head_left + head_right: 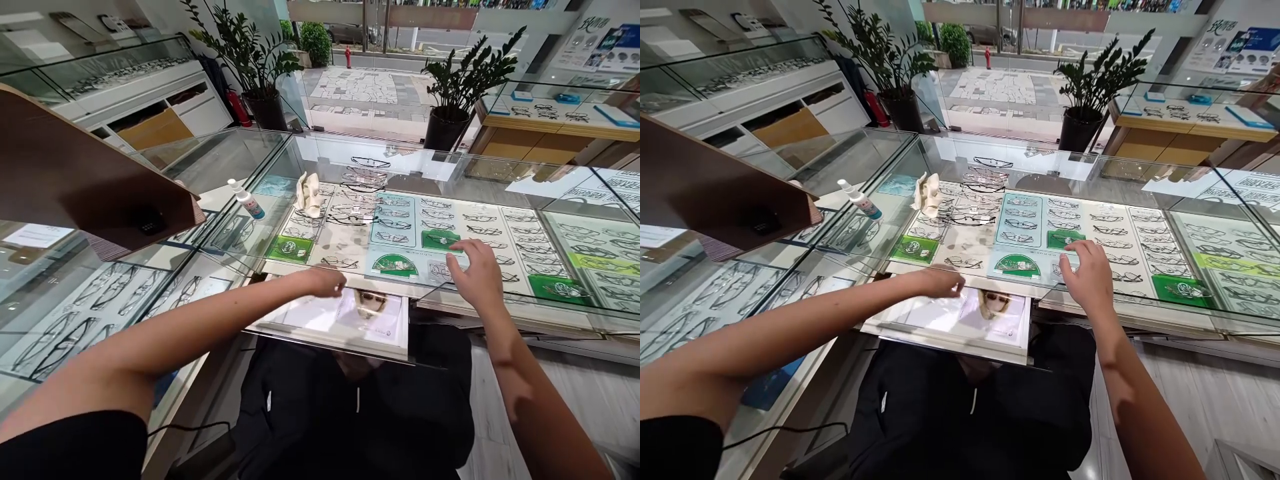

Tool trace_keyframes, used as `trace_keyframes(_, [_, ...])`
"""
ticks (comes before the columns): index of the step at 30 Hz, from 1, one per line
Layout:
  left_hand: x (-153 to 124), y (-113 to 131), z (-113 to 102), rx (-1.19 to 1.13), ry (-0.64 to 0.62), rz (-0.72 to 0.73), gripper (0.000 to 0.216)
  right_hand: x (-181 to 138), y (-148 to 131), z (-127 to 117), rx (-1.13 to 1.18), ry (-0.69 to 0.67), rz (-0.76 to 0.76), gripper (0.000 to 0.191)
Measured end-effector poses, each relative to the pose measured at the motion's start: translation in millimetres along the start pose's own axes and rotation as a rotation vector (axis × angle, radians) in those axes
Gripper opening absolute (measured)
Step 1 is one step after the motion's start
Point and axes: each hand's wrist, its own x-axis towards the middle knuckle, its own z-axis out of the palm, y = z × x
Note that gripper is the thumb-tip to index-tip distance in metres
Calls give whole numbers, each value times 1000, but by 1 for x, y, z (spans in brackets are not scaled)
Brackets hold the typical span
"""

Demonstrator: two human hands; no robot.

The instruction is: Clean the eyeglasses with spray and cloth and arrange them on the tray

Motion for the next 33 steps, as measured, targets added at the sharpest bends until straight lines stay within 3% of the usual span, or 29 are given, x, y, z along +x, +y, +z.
trace_keyframes(2, [-21,17,-7,-29,-118,136,4,0,-1,0,0,-2,1,17])
trace_keyframes(3, [-33,25,-14,-81,-172,269,9,0,-1,0,1,-2,4,17])
trace_keyframes(5, [-53,35,-34,-168,-133,403,13,0,-1,-1,1,-2,9,17])
trace_keyframes(7, [-63,35,-61,-168,62,369,19,0,-1,0,-1,2,13,17])
trace_keyframes(11, [-45,8,-109,145,651,103,22,0,1,1,-5,9,11,16])
trace_keyframes(14, [-17,-15,-124,244,763,39,20,1,1,2,-4,12,18,15])
trace_keyframes(19, [15,-29,-123,263,755,0,18,1,1,2,-4,12,25,15])
trace_keyframes(23, [15,-25,-123,248,730,-12,19,1,1,2,1,14,21,16])
trace_keyframes(29, [-45,1,-123,175,588,35,18,1,0,0,-11,15,27,16])
trace_keyframes(31, [-71,12,-117,134,483,101,15,1,-1,1,-15,22,22,16])
trace_keyframes(33, [-89,22,-105,27,292,197,16,1,0,1,-23,24,22,16])
